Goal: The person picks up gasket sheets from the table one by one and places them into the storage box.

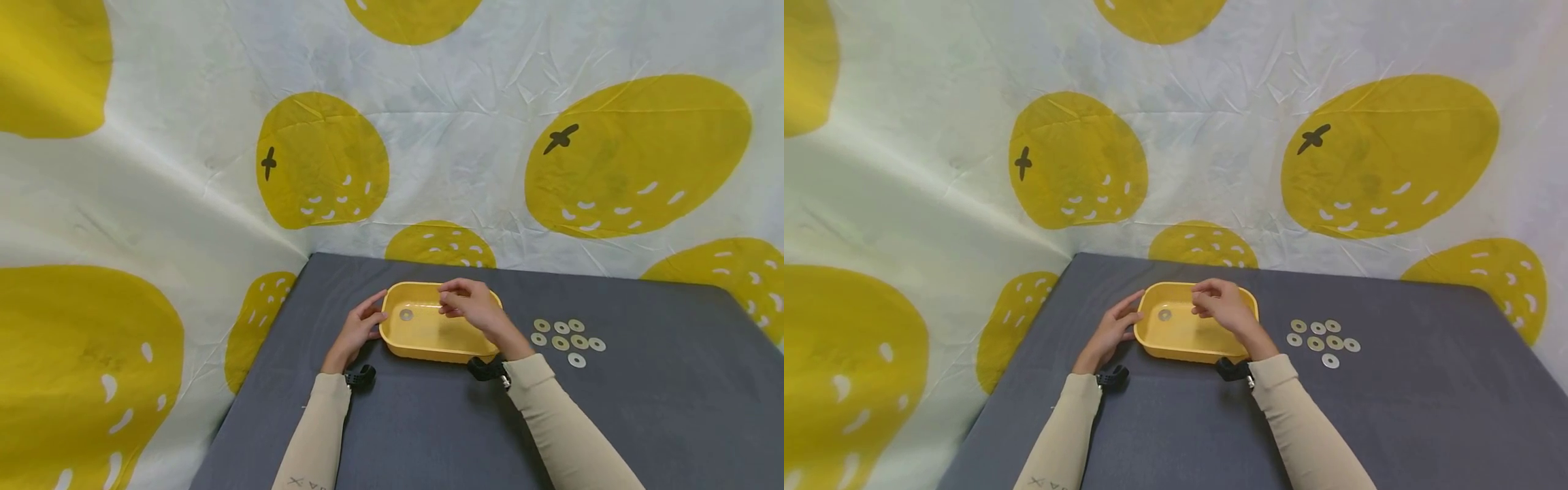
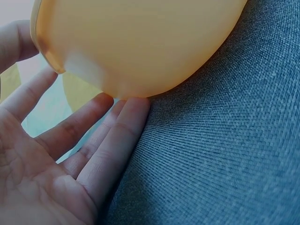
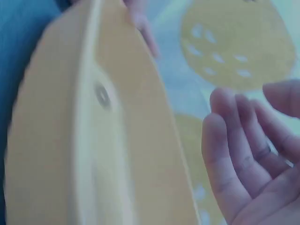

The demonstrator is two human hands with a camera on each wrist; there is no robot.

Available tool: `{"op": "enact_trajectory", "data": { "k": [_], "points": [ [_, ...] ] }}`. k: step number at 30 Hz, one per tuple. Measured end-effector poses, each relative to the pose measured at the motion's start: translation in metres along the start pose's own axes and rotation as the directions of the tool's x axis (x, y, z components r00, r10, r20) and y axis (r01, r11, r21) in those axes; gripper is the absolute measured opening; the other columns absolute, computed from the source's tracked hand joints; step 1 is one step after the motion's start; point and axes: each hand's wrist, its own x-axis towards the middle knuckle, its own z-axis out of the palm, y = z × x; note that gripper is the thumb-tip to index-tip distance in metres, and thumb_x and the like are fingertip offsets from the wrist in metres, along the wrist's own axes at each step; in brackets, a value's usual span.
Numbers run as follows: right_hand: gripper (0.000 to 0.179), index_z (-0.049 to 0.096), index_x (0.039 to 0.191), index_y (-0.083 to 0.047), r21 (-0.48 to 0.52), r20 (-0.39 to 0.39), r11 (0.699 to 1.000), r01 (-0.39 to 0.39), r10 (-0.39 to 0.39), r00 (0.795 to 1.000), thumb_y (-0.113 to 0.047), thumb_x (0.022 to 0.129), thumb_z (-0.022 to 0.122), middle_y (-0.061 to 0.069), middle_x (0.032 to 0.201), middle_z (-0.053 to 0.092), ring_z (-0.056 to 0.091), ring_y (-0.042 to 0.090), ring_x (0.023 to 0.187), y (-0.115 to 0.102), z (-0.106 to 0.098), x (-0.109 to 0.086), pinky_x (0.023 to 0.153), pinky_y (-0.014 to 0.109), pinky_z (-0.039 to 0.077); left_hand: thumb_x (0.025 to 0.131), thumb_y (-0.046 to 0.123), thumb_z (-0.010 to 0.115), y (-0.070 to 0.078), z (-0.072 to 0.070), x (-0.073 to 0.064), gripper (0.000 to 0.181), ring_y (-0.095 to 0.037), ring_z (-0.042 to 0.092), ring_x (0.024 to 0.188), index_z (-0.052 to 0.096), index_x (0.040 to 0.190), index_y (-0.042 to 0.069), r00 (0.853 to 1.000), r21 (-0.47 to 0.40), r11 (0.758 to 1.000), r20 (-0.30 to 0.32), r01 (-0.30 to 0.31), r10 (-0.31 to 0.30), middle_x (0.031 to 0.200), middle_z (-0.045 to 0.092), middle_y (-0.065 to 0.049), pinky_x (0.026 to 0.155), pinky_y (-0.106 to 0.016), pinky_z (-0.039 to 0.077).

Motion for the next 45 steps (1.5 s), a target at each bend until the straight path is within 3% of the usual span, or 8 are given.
{"op": "enact_trajectory", "data": {
  "k": [3, 6, 10, 18, 23, 27, 36, 45],
  "points": [
    [0.036, 0.061, 0.129, 0.006, -0.034, -0.052, 0.999, 0.036, -0.037, 0.998, -0.02, 0.104, 0.061, 0.015, 0.101, 0.071, 0.075, 0.024, 0.091, 0.002, -0.03, -0.016, 0.083, 0.035, 0.063, 0.101, 0.022, 0.066, 0.0, -0.002, -0.001, 0.051, -0.03, 0.066, 0.119, 0.054, 0.148, 0.039, 1.0, 0.001, 1.0, -0.004, -0.008, 0.008, 0.135, 0.062, -0.016, 0.086, -0.037, 0.062],
    [0.041, 0.059, 0.131, 0.007, -0.077, -0.125, 0.997, 0.028, -0.037, 0.991, -0.024, 0.105, 0.061, 0.015, 0.102, 0.071, 0.075, 0.019, 0.089, 0.007, -0.06, -0.033, 0.082, 0.032, 0.063, 0.101, 0.023, 0.066, -0.001, -0.003, -0.002, 0.051, -0.032, 0.065, 0.121, 0.053, 0.148, 0.039, 1.0, 0.003, 1.0, -0.002, -0.017, 0.017, 0.137, 0.061, -0.016, 0.087, -0.037, 0.062],
    [0.041, 0.059, 0.13, 0.004, -0.12, -0.209, 0.993, 0.015, -0.04, 0.977, -0.029, 0.105, 0.06, 0.005, 0.099, 0.073, 0.074, 0.011, 0.086, 0.019, -0.098, -0.052, 0.078, 0.025, 0.062, 0.102, 0.023, 0.065, -0.003, -0.004, -0.002, 0.052, -0.034, 0.064, 0.124, 0.052, 0.15, 0.038, 1.0, 0.007, 1.0, 0.002, -0.027, 0.027, 0.14, 0.059, -0.016, 0.087, -0.037, 0.062],
    [0.04, 0.06, 0.13, 0.002, -0.23, -0.305, 0.972, -0.037, -0.036, 0.952, -0.029, 0.106, 0.057, -0.017, 0.088, 0.069, 0.07, 0.003, 0.08, 0.048, -0.149, -0.077, 0.072, 0.022, 0.06, 0.102, 0.02, 0.064, -0.004, -0.002, -0.004, 0.051, -0.031, 0.066, 0.119, 0.053, 0.149, 0.037, 1.0, 0.011, 1.0, -0.015, -0.016, 0.016, 0.138, 0.061, -0.016, 0.085, -0.038, 0.063],
    [0.044, 0.059, 0.133, 0.005, -0.421, -0.327, 0.901, -0.105, -0.042, 0.944, -0.03, 0.106, 0.056, 0.002, 0.092, 0.073, 0.069, 0.005, 0.075, 0.059, -0.167, -0.085, 0.066, 0.026, 0.058, 0.102, 0.02, 0.063, -0.007, -0.002, -0.003, 0.052, -0.028, 0.066, 0.117, 0.052, 0.15, 0.037, 1.0, 0.016, 1.0, -0.015, -0.012, 0.012, 0.137, 0.061, -0.016, 0.086, -0.037, 0.063],
    [0.04, 0.062, 0.128, 0.005, -0.535, -0.297, 0.831, -0.153, -0.015, 0.955, -0.028, 0.106, 0.056, 0.018, 0.097, 0.072, 0.067, 0.013, 0.073, 0.068, -0.177, -0.089, 0.059, 0.028, 0.052, 0.102, 0.02, 0.064, -0.008, -0.003, -0.003, 0.052, -0.029, 0.066, 0.118, 0.052, 0.15, 0.037, 1.0, 0.015, 1.0, -0.012, -0.005, 0.005, 0.137, 0.061, -0.015, 0.087, -0.039, 0.062],
    [0.034, 0.065, 0.117, 0.008, -0.649, -0.217, 0.725, -0.229, 0.112, 0.97, -0.022, 0.101, 0.062, 0.005, 0.075, 0.067, 0.06, 0.018, 0.067, 0.089, -0.195, -0.094, 0.061, 0.032, 0.043, 0.101, 0.024, 0.066, -0.002, -0.002, -0.001, 0.052, -0.025, 0.068, 0.116, 0.052, 0.149, 0.04, 1.0, 0.028, 0.999, 0.01, -0.016, 0.016, 0.135, 0.062, -0.013, 0.087, -0.038, 0.062],
    [0.039, 0.068, 0.105, 0.005, -0.68, -0.251, 0.662, -0.316, 0.194, 0.948, -0.031, 0.09, 0.075, 0.014, 0.086, 0.066, 0.059, 0.029, 0.079, 0.099, -0.205, -0.092, 0.065, 0.034, 0.04, 0.101, 0.025, 0.066, -0.002, -0.002, 0.0, 0.052, -0.026, 0.067, 0.117, 0.052, 0.149, 0.041, 1.0, 0.032, 0.999, 0.012, -0.01, 0.01, 0.137, 0.062, -0.013, 0.087, -0.039, 0.062]
  ]
}}
